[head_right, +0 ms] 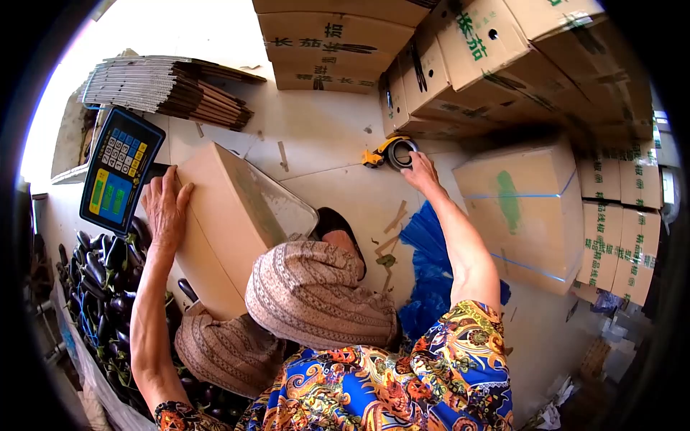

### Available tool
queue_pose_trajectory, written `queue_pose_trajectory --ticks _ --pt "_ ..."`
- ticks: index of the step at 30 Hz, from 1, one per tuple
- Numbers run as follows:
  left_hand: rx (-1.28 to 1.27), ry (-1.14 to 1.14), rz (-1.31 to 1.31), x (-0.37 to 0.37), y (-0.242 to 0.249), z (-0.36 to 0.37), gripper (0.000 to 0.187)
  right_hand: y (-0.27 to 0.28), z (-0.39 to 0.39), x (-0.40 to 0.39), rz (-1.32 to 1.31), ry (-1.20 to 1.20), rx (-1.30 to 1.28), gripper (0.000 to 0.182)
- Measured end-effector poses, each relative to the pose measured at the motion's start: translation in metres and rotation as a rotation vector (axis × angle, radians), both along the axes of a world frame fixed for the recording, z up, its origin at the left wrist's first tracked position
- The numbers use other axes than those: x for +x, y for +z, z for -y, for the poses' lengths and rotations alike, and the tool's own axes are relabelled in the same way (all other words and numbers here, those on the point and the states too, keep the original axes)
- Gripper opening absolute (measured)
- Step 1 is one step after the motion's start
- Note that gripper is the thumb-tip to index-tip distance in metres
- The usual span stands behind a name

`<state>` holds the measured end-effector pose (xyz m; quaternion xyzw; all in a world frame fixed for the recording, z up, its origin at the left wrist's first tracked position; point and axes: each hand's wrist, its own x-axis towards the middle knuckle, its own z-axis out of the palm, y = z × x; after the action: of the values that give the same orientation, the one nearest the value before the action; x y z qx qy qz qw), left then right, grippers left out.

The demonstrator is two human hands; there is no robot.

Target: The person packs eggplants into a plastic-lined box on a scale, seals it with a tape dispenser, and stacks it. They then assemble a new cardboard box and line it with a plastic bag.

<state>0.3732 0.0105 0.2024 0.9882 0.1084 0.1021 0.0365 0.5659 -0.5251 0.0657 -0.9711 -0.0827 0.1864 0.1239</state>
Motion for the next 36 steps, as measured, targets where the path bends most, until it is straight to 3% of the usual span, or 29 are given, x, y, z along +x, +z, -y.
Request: queue_pose_trajectory --ticks 3,7,8,11,13,15,17,19,21,23,27,31,34,36 --pt "-0.023 0.037 -0.036 0.001 0.005 0.001 0.046 -0.016 -0.016 -0.002 -0.099 0.002 -0.245 0.077" --pt "-0.067 0.071 -0.027 0.0 0.004 0.0 0.044 -0.034 -0.036 -0.016 -0.126 0.048 -0.329 0.087" --pt "-0.072 0.077 -0.036 -0.001 -0.001 -0.001 0.043 -0.049 -0.038 -0.022 -0.051 0.084 -0.313 0.078" --pt "-0.058 0.069 -0.015 -0.002 -0.001 -0.001 0.043 -0.06 -0.036 -0.045 -0.152 0.163 -0.308 0.068" --pt "-0.075 0.066 -0.021 0.0 0.0 -0.001 0.043 -0.078 -0.023 -0.078 -0.138 0.183 0.0 0.06" --pt "-0.082 0.08 -0.039 -0.002 0.002 0.0 0.043 -0.068 -0.021 -0.092 -0.149 0.132 0.13 0.06" --pt "-0.071 0.093 -0.05 0.0 0.004 0.002 0.042 -0.051 -0.028 -0.095 0.173 0.032 0.045 0.064" --pt "-0.087 0.082 -0.027 0.001 0.003 0.001 0.04 -0.049 -0.029 -0.09 0.252 0.061 -0.022 0.072" --pt "-0.095 0.079 0.013 0.001 0.002 0.001 0.038 -0.059 -0.03 -0.082 -0.143 -0.13 -0.021 0.075" --pt "-0.099 0.063 0.067 0.001 -0.001 -0.001 0.034 -0.077 -0.034 -0.079 -0.113 -0.207 -0.054 0.076" --pt "-0.12 0.055 0.129 0.0 0.0 -0.002 0.033 -0.059 -0.056 -0.078 -0.159 -0.349 0.011 0.068" --pt "-0.12 0.051 0.174 0.0 -0.004 -0.003 0.034 -0.038 -0.071 -0.086 -0.264 -0.549 0.837 0.05" --pt "-0.146 0.06 0.167 0.001 -0.004 -0.004 0.033 0.088 -0.138 -0.085 -0.351 -0.508 1.243 0.042" --pt "-0.149 0.058 0.175 0.0 -0.004 -0.005 0.03 0.126 -0.151 -0.08 -0.549 -0.451 1.429 0.042"
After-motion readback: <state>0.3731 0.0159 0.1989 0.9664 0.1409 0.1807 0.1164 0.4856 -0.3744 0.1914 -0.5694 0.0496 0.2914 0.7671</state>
